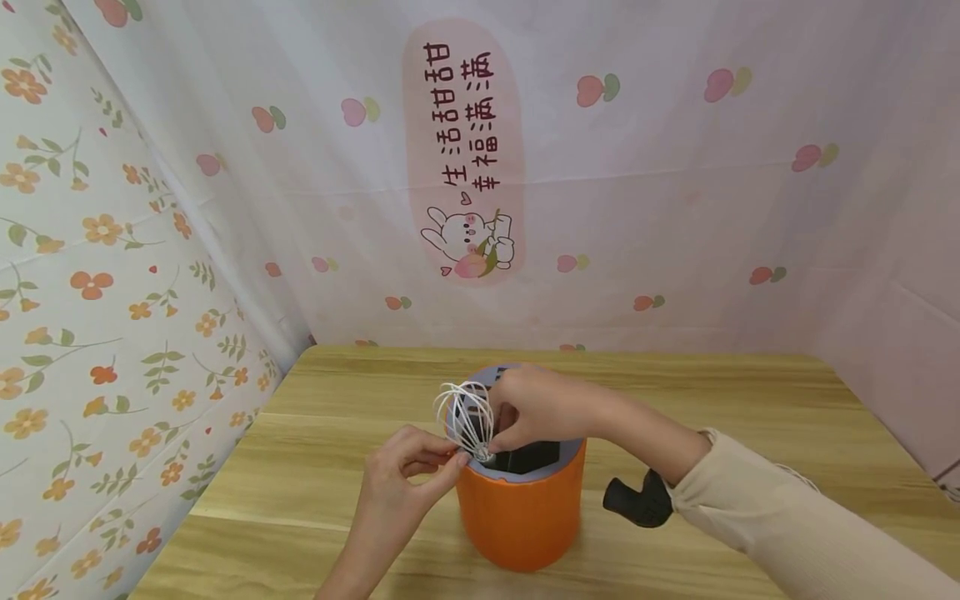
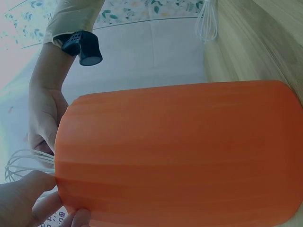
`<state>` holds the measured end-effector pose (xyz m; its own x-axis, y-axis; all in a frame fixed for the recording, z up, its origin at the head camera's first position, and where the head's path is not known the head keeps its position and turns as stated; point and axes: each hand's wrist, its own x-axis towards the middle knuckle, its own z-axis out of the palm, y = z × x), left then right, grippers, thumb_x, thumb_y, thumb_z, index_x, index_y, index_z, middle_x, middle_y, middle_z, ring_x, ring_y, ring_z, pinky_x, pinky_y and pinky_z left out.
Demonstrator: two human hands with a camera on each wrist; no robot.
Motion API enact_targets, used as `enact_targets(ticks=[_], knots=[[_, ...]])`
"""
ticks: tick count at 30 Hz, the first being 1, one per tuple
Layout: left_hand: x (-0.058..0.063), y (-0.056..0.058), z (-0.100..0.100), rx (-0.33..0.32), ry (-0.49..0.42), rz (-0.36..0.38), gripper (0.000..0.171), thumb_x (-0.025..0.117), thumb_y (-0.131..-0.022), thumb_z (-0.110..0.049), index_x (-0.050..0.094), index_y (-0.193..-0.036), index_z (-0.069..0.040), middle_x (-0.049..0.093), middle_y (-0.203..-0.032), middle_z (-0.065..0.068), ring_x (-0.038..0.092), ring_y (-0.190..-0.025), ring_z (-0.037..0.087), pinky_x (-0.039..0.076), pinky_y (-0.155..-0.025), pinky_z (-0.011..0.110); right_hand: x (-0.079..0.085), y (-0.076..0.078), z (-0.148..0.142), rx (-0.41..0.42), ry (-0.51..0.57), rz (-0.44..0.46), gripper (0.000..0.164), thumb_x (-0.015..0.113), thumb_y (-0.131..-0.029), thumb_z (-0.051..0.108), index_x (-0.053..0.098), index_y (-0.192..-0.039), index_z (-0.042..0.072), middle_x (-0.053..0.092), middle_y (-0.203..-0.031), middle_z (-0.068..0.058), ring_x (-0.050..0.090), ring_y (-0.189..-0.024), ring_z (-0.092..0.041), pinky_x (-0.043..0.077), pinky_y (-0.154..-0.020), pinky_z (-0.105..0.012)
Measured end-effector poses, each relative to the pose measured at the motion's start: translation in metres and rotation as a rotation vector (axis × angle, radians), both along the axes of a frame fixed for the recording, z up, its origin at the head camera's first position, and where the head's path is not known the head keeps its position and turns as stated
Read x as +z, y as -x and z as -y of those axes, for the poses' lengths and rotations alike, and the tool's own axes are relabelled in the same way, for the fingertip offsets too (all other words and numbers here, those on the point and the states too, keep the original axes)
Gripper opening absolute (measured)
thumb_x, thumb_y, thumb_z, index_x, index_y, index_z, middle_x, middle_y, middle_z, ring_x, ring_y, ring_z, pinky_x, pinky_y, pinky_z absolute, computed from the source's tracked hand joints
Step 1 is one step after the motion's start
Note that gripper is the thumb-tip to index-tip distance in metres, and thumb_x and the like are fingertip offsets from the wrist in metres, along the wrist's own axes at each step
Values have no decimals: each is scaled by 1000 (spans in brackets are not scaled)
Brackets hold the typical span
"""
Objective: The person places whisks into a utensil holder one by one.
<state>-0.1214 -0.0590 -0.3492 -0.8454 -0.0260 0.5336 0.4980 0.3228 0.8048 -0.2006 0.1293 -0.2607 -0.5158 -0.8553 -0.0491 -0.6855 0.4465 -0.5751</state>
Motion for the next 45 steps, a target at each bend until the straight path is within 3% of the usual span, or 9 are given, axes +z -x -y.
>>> enact_targets(ticks=[19, 27, 36, 45], knots=[[0, 2, 0, 0, 34, 59, 11, 76, -75, -15, 72, -86, -16, 58, -79, -10, 59, -72, 7, 54, -66, 31, 5, -4, -18, -51, 6, 48, 8, 69, -82, 16, 67, -88, 10, 64, -79, 10, 62, -71, -3, 52, -65, -21], [-1, 2, 0, -11, 4, 38, 12, 75, -76, -16, 72, -87, -16, 59, -79, -7, 61, -72, 10, 54, -66, 30, 8, -6, -23, -65, 37, 48, 13, 69, -82, 16, 68, -92, 8, 65, -83, 7, 62, -74, -4, 52, -67, -22], [-4, 0, 0, -15, -26, 35, 13, 76, -75, -12, 71, -87, -13, 60, -81, -5, 62, -73, 10, 54, -68, 30, 16, -8, -42, -142, 65, 64, 23, 68, -83, 22, 66, -97, 4, 65, -91, 1, 63, -80, -8, 53, -67, -24], [-1, -2, 1, -12, -16, 28, 11, 75, -75, -13, 72, -85, -14, 60, -79, -7, 62, -72, 8, 54, -66, 29, 14, -8, -72, -223, 107, 63, 27, 68, -83, 24, 65, -99, 3, 67, -91, -1, 65, -80, -11, 54, -68, -26]])
